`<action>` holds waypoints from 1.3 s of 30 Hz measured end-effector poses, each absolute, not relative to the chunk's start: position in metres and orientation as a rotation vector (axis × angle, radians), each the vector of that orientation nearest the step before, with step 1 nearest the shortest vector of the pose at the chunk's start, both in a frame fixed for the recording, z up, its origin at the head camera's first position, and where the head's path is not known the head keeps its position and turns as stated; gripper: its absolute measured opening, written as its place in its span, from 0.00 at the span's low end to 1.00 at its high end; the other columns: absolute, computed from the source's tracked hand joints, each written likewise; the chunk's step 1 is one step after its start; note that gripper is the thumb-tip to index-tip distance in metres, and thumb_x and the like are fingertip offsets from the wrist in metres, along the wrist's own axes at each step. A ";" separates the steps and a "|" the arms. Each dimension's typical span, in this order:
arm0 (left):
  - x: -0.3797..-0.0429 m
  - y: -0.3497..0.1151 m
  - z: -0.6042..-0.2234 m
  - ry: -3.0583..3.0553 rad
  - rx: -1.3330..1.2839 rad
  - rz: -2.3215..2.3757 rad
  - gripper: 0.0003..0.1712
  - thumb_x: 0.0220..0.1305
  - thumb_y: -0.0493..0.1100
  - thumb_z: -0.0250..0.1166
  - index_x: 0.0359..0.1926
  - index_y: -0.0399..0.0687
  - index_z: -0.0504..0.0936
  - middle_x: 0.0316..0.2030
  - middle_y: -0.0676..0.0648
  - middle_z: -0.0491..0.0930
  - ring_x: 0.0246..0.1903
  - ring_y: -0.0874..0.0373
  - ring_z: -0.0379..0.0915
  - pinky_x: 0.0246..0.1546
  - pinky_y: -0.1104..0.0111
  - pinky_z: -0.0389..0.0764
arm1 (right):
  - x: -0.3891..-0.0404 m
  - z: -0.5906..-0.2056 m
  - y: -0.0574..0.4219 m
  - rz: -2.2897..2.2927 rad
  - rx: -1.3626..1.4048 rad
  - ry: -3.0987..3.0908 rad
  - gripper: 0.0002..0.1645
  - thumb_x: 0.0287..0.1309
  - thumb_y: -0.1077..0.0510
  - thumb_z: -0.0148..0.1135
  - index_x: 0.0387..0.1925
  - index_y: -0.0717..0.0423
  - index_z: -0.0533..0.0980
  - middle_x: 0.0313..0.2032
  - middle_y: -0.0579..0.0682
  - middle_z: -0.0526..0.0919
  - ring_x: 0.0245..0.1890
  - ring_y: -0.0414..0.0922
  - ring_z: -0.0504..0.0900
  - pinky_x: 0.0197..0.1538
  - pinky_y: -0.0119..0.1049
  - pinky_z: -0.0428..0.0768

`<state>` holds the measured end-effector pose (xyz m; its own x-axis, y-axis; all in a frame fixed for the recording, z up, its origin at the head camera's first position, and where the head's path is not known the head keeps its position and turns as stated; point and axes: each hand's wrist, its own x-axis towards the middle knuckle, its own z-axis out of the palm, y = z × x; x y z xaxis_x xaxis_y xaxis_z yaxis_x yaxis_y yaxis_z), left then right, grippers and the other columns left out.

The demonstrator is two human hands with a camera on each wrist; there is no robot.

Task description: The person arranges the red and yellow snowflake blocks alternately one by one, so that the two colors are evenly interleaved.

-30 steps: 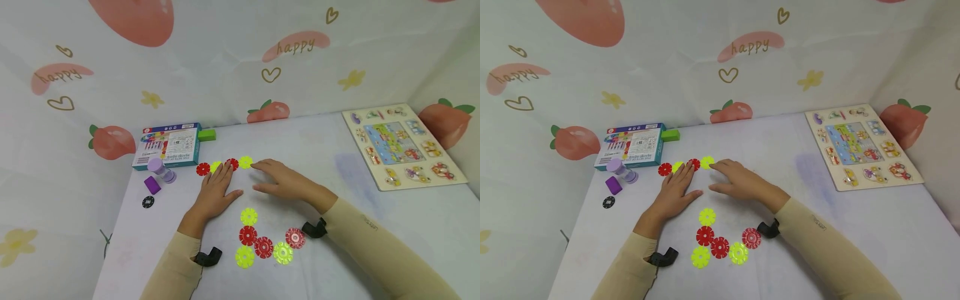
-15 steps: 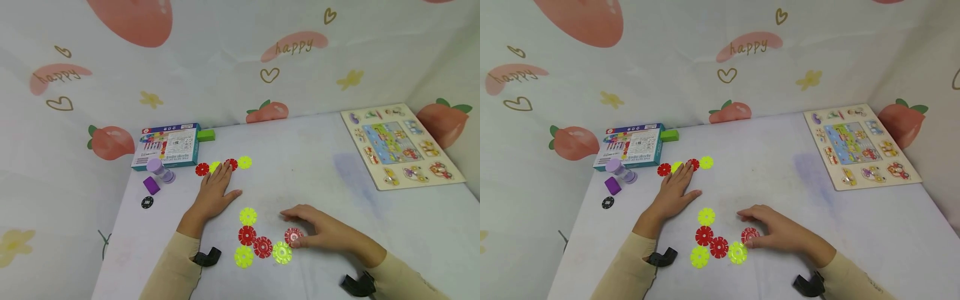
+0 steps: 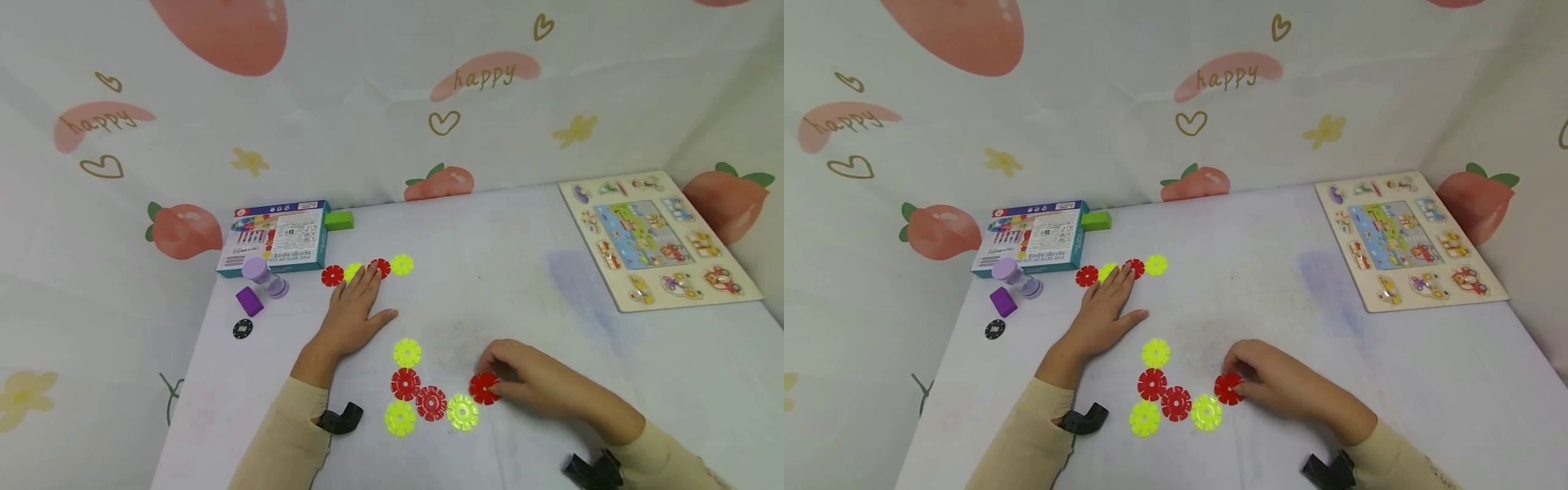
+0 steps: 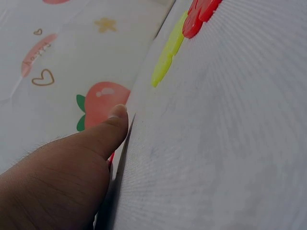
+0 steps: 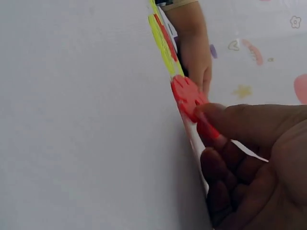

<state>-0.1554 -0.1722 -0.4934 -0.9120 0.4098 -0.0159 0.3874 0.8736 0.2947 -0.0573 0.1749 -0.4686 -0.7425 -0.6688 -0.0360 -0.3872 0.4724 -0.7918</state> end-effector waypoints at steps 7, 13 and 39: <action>-0.156 -0.172 -0.495 2.965 0.632 0.440 0.52 0.60 0.75 0.48 0.76 0.53 0.46 0.74 0.53 0.40 0.72 0.53 0.30 0.67 0.47 0.35 | -0.092 -0.465 0.173 -1.362 -0.723 2.284 0.10 0.64 0.64 0.59 0.39 0.44 0.78 0.36 0.42 0.81 0.36 0.42 0.79 0.39 0.36 0.79; -0.157 -0.172 -0.496 2.956 0.634 0.439 0.52 0.60 0.75 0.48 0.76 0.54 0.46 0.74 0.53 0.40 0.72 0.54 0.29 0.67 0.47 0.35 | -0.139 -0.464 0.162 -1.450 -0.450 2.422 0.13 0.64 0.54 0.61 0.50 0.46 0.79 0.39 0.47 0.81 0.34 0.48 0.76 0.32 0.39 0.78; -0.158 -0.171 -0.495 2.962 0.611 0.423 0.52 0.59 0.75 0.48 0.76 0.55 0.46 0.74 0.55 0.39 0.72 0.55 0.28 0.67 0.48 0.34 | -0.188 -0.463 0.112 -0.322 -0.834 2.797 0.43 0.63 0.39 0.56 0.73 0.48 0.55 0.74 0.45 0.49 0.72 0.54 0.43 0.60 0.62 0.56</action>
